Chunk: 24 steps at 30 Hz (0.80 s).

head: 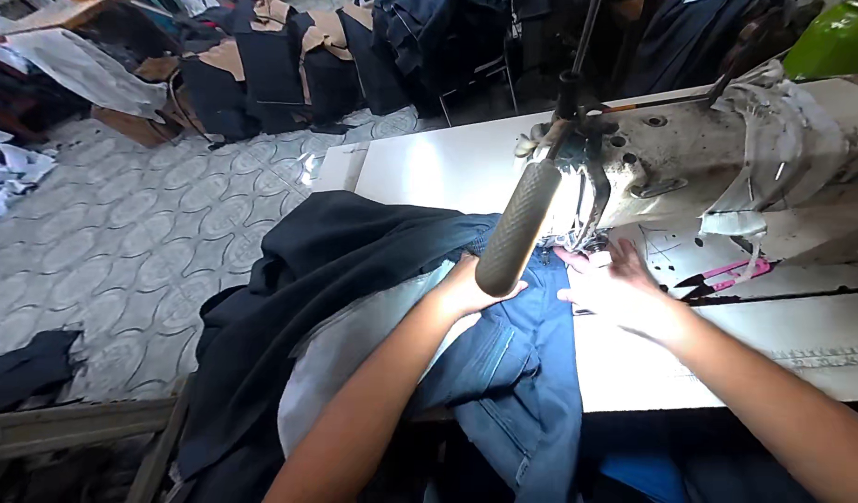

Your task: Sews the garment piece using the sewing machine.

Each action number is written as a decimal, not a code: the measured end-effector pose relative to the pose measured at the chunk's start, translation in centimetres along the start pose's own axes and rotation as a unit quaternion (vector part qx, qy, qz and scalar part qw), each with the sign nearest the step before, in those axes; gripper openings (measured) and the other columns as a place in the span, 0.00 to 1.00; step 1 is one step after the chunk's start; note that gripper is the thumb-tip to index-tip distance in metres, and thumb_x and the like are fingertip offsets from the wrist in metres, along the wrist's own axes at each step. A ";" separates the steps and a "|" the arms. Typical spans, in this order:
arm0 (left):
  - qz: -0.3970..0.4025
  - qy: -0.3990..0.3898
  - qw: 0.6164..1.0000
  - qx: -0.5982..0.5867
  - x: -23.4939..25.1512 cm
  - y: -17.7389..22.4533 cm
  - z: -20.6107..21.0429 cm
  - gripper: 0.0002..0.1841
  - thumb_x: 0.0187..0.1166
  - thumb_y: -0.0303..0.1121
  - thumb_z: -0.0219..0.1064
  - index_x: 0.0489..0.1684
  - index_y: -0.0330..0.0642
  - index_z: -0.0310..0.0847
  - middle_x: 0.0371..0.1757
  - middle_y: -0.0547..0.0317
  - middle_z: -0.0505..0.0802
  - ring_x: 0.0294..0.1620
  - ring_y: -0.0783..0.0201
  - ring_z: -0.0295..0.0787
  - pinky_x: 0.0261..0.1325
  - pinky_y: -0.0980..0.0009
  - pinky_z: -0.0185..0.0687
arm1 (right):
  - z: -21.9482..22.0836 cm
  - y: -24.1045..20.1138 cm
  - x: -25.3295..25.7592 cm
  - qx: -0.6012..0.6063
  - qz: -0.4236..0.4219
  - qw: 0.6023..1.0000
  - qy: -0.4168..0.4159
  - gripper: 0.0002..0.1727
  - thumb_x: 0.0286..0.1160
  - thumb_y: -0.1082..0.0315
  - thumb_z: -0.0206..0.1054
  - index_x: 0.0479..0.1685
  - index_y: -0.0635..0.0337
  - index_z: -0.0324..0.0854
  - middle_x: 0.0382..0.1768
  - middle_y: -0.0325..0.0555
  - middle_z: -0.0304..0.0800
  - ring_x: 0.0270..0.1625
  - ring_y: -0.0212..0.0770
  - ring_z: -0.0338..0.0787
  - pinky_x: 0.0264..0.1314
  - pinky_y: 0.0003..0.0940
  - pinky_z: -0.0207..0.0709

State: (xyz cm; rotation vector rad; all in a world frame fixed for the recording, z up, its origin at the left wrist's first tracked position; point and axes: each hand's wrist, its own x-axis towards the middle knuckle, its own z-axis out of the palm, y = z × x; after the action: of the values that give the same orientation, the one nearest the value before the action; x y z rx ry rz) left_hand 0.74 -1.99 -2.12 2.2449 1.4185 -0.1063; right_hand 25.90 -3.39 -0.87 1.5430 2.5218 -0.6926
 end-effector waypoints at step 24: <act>0.025 0.360 0.932 -0.039 -18.2 7.0 13.0 0.17 0.68 0.19 0.63 0.52 0.37 0.95 0.46 0.47 0.99 0.45 0.51 0.99 0.49 0.55 0.92 | 11.4 -3.8 -9.1 0.153 -0.379 0.866 0.289 0.12 0.82 0.60 0.62 0.40 0.52 0.91 0.60 0.47 0.94 0.70 0.45 0.89 0.76 0.42 0.77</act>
State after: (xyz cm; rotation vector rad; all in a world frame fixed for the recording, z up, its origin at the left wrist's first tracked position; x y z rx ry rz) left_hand 0.79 -25.20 -5.41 2.3532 1.6559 0.8572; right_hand 25.29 -17.23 -6.91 0.8250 3.6965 -0.8186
